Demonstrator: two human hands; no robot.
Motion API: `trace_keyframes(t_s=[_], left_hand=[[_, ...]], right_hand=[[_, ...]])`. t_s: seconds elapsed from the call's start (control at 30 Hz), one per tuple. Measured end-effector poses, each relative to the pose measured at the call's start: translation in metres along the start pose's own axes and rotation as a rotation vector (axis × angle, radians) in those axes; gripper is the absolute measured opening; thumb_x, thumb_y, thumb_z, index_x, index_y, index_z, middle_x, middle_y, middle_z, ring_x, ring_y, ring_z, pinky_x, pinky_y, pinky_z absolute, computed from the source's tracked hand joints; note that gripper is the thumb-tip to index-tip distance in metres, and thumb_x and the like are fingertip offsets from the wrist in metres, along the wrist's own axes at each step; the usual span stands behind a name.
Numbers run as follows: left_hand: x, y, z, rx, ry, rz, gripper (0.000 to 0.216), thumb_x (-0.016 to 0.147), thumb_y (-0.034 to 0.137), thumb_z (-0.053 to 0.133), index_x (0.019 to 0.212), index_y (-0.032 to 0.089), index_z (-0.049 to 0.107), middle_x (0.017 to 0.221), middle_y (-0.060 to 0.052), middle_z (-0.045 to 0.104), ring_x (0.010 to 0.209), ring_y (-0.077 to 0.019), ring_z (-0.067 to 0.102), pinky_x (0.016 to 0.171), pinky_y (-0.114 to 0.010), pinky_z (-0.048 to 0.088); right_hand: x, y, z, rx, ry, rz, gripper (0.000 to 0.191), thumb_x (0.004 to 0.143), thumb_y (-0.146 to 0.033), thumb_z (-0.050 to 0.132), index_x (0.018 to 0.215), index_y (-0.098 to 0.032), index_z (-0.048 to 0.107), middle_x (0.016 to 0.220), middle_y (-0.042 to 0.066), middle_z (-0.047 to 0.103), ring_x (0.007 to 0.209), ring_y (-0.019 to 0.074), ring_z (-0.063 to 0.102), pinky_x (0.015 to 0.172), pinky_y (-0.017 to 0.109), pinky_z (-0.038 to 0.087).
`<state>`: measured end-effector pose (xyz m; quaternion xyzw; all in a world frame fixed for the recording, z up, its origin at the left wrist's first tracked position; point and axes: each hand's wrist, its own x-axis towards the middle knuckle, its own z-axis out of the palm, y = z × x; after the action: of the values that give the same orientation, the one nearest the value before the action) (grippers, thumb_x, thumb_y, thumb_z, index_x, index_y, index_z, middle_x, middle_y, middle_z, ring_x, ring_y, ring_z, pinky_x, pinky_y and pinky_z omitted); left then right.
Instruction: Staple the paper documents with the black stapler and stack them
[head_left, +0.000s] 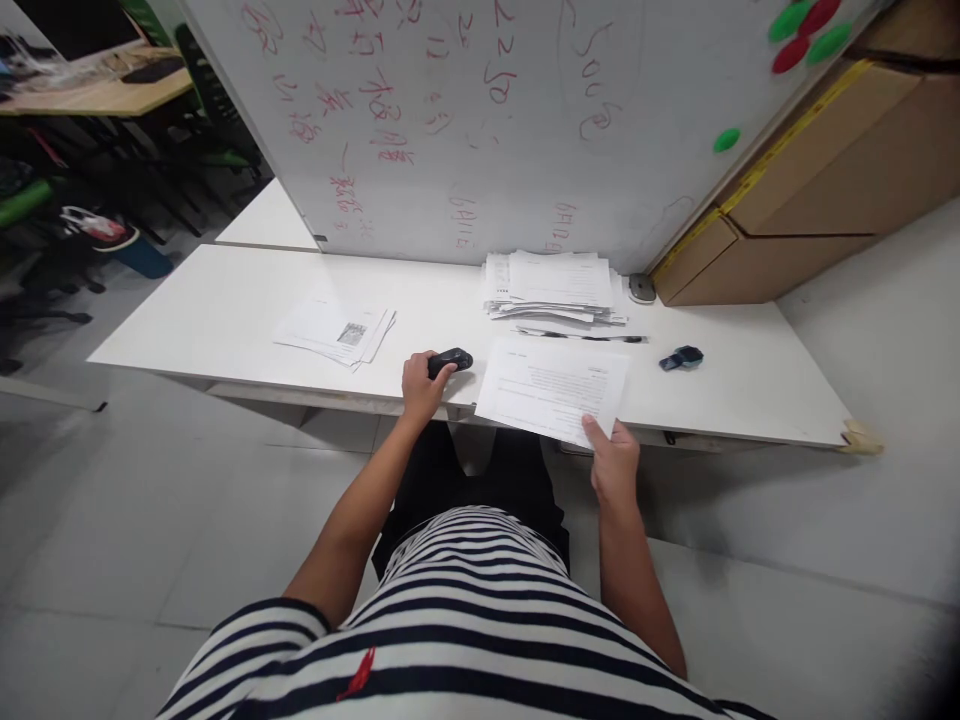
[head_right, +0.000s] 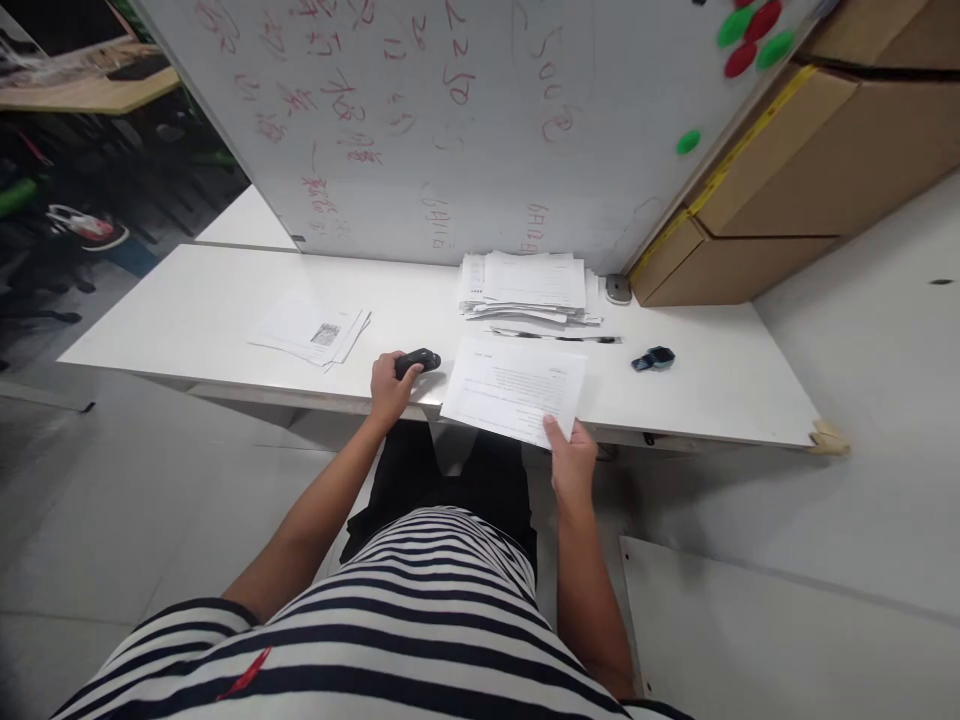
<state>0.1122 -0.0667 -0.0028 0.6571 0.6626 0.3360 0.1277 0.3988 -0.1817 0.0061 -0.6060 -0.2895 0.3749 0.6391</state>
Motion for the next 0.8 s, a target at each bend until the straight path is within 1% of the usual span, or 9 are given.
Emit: trace_keyframes(t_s=[0.07, 0.13, 0.23, 0.3, 0.4, 0.5, 0.57, 0.7, 0.8], left_hand=[[0.002, -0.002, 0.000, 0.000, -0.017, -0.006, 0.032, 0.086, 0.049, 0.055, 0.106, 0.023, 0.054, 0.105, -0.007, 0.059, 0.101, -0.0252, 0.052, 0.086, -0.038, 0.043], [0.004, -0.003, 0.000, 0.020, -0.046, 0.012, 0.033, 0.085, 0.049, 0.057, 0.105, 0.023, 0.055, 0.103, -0.007, 0.059, 0.100, -0.0256, 0.052, 0.086, -0.038, 0.042], [0.005, -0.005, 0.001, 0.050, -0.066, 0.030, 0.035, 0.084, 0.050, 0.059, 0.105, 0.023, 0.056, 0.103, -0.008, 0.060, 0.099, -0.0263, 0.052, 0.086, -0.038, 0.042], [0.006, -0.005, 0.002, 0.062, -0.083, 0.046, 0.035, 0.083, 0.051, 0.059, 0.105, 0.023, 0.056, 0.102, -0.008, 0.060, 0.099, -0.0266, 0.052, 0.086, -0.038, 0.041], [0.006, -0.006, 0.002, 0.062, -0.110, 0.079, 0.035, 0.083, 0.052, 0.060, 0.103, 0.024, 0.057, 0.101, -0.008, 0.060, 0.098, -0.0267, 0.051, 0.086, -0.038, 0.040], [0.006, -0.007, 0.001, 0.043, -0.118, 0.099, 0.035, 0.083, 0.051, 0.060, 0.103, 0.023, 0.058, 0.101, -0.008, 0.060, 0.098, -0.0268, 0.050, 0.086, -0.038, 0.040], [0.006, -0.007, 0.001, 0.046, -0.124, 0.097, 0.035, 0.083, 0.051, 0.060, 0.104, 0.023, 0.058, 0.101, -0.008, 0.059, 0.098, -0.0269, 0.050, 0.086, -0.038, 0.039], [0.005, -0.008, 0.003, 0.084, -0.131, 0.093, 0.037, 0.083, 0.054, 0.059, 0.105, 0.024, 0.057, 0.101, -0.008, 0.059, 0.099, -0.0272, 0.051, 0.086, -0.038, 0.039], [0.006, -0.011, 0.007, 0.105, -0.110, 0.104, 0.039, 0.084, 0.055, 0.056, 0.106, 0.023, 0.057, 0.101, -0.009, 0.058, 0.099, -0.0276, 0.051, 0.085, -0.038, 0.039]], right_hand=[[0.004, -0.011, -0.009, 0.063, -0.010, -0.014, 0.048, 0.070, -0.040, 0.077, 0.110, -0.015, 0.069, 0.108, 0.009, 0.072, 0.106, 0.0266, 0.065, 0.102, 0.049, 0.044], [0.006, -0.017, -0.014, 0.095, -0.018, -0.024, 0.048, 0.069, -0.039, 0.078, 0.109, -0.015, 0.069, 0.106, 0.008, 0.073, 0.107, 0.0266, 0.064, 0.103, 0.049, 0.044], [0.006, -0.015, -0.014, 0.047, 0.018, -0.027, 0.042, 0.069, -0.038, 0.078, 0.103, -0.015, 0.071, 0.104, 0.008, 0.073, 0.106, 0.0266, 0.065, 0.102, 0.050, 0.045], [0.005, -0.011, -0.012, 0.029, 0.025, -0.012, 0.041, 0.069, -0.037, 0.078, 0.102, -0.015, 0.071, 0.104, 0.008, 0.073, 0.106, 0.0262, 0.064, 0.103, 0.050, 0.043], [0.003, -0.009, -0.010, 0.083, -0.001, 0.016, 0.044, 0.069, -0.037, 0.078, 0.107, -0.015, 0.070, 0.106, 0.008, 0.073, 0.107, 0.0251, 0.064, 0.106, 0.048, 0.041], [0.003, -0.010, -0.011, 0.125, -0.030, 0.021, 0.047, 0.070, -0.037, 0.078, 0.110, -0.016, 0.069, 0.108, 0.007, 0.072, 0.109, 0.0247, 0.063, 0.106, 0.047, 0.042], [0.005, -0.009, -0.013, 0.079, -0.020, 0.002, 0.047, 0.070, -0.039, 0.077, 0.110, -0.016, 0.069, 0.108, 0.007, 0.072, 0.108, 0.0252, 0.063, 0.104, 0.047, 0.043], [0.007, 0.002, -0.016, -0.107, 0.028, -0.020, 0.047, 0.070, -0.042, 0.076, 0.108, -0.014, 0.070, 0.106, 0.009, 0.072, 0.103, 0.0261, 0.065, 0.101, 0.048, 0.044], [0.006, 0.010, -0.013, -0.092, 0.018, -0.004, 0.047, 0.071, -0.042, 0.075, 0.108, -0.014, 0.070, 0.109, 0.010, 0.072, 0.102, 0.0254, 0.065, 0.100, 0.047, 0.045]])
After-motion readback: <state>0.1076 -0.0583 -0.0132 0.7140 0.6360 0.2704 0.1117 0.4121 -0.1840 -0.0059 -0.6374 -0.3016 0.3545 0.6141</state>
